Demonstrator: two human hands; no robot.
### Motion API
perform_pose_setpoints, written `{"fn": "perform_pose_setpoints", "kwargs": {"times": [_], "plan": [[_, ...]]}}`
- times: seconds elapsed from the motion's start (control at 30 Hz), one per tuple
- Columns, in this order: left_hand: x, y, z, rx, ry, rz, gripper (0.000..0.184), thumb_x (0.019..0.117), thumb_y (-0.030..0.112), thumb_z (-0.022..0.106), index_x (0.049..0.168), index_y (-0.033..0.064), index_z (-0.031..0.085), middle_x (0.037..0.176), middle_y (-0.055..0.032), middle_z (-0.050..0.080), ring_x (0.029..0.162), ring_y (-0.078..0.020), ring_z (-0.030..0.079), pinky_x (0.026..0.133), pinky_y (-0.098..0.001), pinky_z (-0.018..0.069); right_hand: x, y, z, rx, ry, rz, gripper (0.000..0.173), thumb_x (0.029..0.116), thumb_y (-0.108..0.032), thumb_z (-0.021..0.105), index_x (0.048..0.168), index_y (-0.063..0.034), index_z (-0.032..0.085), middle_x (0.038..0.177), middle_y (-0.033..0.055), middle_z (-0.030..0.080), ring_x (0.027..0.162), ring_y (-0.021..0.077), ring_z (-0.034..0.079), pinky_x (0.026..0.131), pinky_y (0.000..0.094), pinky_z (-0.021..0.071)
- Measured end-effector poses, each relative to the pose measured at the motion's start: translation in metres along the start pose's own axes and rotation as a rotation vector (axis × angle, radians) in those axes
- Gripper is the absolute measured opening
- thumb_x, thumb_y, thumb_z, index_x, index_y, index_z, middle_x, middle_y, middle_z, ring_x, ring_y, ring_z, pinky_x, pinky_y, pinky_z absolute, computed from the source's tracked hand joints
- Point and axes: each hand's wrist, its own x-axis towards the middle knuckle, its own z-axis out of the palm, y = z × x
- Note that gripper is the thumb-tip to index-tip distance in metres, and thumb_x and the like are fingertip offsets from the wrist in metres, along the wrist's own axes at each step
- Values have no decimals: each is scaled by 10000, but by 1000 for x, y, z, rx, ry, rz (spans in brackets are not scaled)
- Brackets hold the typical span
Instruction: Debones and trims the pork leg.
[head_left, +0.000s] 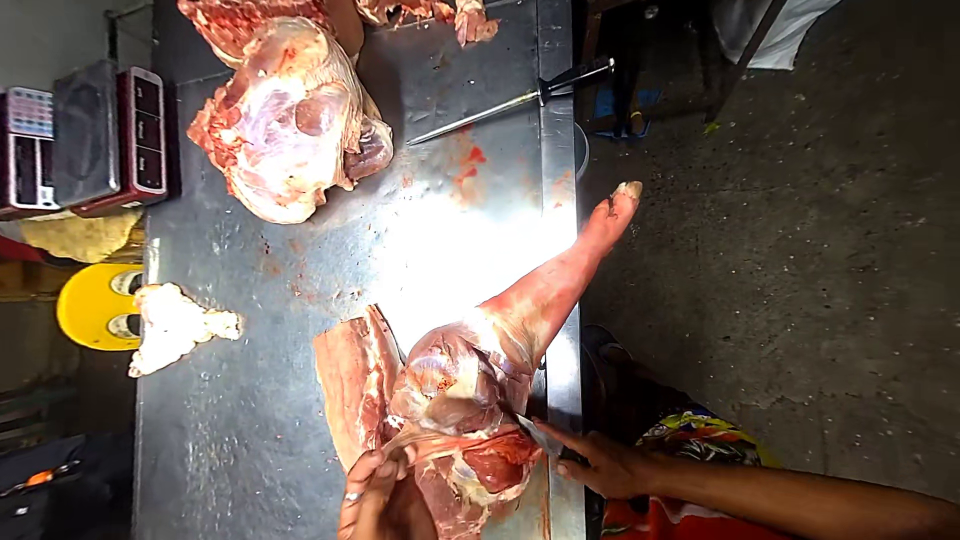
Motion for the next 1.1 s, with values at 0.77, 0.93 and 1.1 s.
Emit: {"fn": "perform_pose_setpoints", "kwargs": {"times": [0.77,0.93,1.1], "plan": [[9,-94,-99,1063,479,187,200,865,100,736,1043,9,739,931,-137,738,868,-243,699,804,-493,555,4,-17,10,-228,311,-14,608,1088,-363,426,1651,-357,196,1009,189,726,894,353,709,871,563,550],[9,-86,-96,1159,541,238,163,902,174,715,1013,72,778,901,-111,755,852,-255,719,779,-534,553,43,-58,2,-397,329,88,635,1084,-299,363,1652,-405,99,1038,181,728,959,391,711,867,591,554],[7,-89,-93,1202,607,132,160,899,219,733,975,87,781,880,-117,750,839,-297,712,763,-577,536,47,-87,-1,-427,290,223,683,1071,-247,385,1656,-392,64,1108,202,712,1013,404,704,893,585,555]]}}
